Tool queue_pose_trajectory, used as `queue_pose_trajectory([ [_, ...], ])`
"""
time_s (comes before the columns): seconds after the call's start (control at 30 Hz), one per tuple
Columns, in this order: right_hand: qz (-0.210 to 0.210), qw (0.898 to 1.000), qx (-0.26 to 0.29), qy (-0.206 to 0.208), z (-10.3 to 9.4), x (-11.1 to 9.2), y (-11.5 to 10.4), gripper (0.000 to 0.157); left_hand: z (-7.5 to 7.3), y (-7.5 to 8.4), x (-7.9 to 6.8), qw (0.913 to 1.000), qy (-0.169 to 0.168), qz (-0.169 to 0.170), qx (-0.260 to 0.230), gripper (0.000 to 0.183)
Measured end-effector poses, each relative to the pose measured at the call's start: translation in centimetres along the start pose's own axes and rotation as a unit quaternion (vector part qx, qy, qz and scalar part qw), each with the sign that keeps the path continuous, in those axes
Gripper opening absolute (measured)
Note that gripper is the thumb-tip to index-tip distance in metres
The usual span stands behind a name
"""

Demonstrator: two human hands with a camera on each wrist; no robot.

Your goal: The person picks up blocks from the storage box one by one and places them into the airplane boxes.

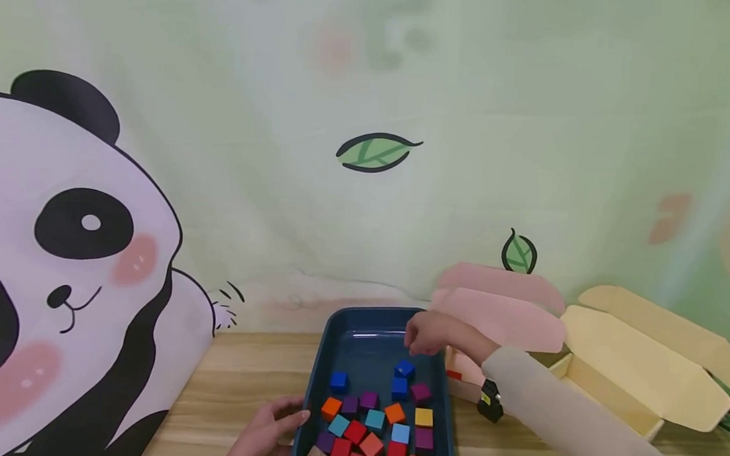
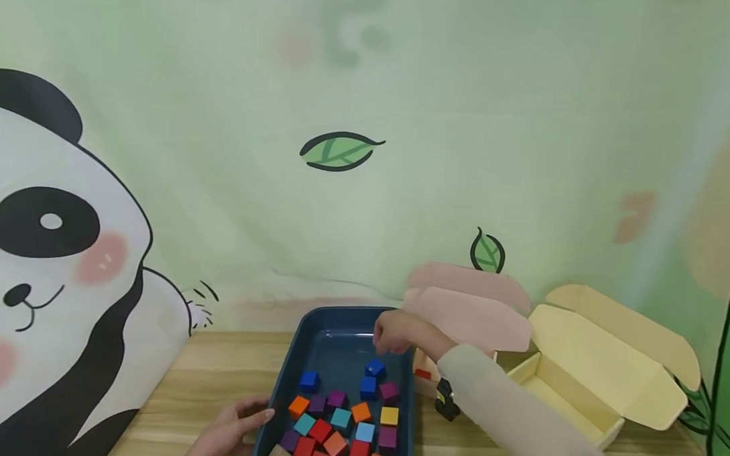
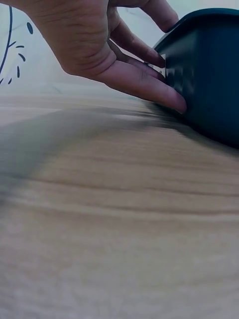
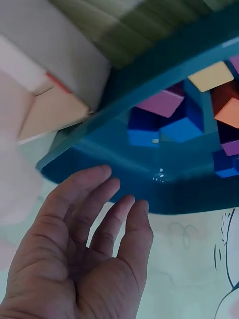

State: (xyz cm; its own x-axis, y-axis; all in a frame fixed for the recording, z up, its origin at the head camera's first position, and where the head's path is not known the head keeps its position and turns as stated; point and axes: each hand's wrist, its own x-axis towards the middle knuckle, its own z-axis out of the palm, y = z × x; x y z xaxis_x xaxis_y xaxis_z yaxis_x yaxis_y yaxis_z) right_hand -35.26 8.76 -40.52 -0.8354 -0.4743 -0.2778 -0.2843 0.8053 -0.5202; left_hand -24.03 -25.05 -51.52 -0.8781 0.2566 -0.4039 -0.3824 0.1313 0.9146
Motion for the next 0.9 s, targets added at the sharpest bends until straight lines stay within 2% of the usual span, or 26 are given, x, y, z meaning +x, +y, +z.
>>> queue_pose_trajectory([
  [0.2, 0.016, 1.000, 0.001, 0.005, 1.3, 1.5, -1.3, 0.016, -0.2, -0.1, -0.2, 1.0000, 0.005, -0.004, -0.005, 0.066],
  [0.4, 0.039, 0.999, -0.028, 0.011, 2.5, 3.1, -1.9, 0.015, -0.2, -0.3, 0.1, 0.9998, 0.017, -0.007, 0.001, 0.067],
  [0.53, 0.084, 0.995, -0.055, 0.007, 3.3, 4.3, -2.1, 0.015, -0.2, -0.4, 0.3, 0.9998, 0.021, -0.003, 0.003, 0.066],
  [0.6, 0.106, 0.991, -0.084, 0.003, 3.7, 4.8, -2.2, 0.019, -0.3, -0.4, 0.3, 0.9997, 0.022, -0.002, 0.005, 0.066],
  [0.7, 0.141, 0.985, -0.100, 0.001, 4.2, 5.2, -2.2, 0.031, -0.3, -0.4, 0.3, 0.9997, 0.025, -0.001, 0.007, 0.065],
  [0.77, 0.163, 0.984, -0.073, -0.002, 4.4, 5.3, -2.2, 0.041, -0.3, -0.5, 0.3, 0.9997, 0.025, -0.001, 0.005, 0.065],
  [0.9, 0.199, 0.980, 0.019, 0.001, 4.8, 5.3, -2.0, 0.067, -0.2, -0.4, 0.3, 0.9997, 0.023, 0.003, 0.002, 0.063],
])
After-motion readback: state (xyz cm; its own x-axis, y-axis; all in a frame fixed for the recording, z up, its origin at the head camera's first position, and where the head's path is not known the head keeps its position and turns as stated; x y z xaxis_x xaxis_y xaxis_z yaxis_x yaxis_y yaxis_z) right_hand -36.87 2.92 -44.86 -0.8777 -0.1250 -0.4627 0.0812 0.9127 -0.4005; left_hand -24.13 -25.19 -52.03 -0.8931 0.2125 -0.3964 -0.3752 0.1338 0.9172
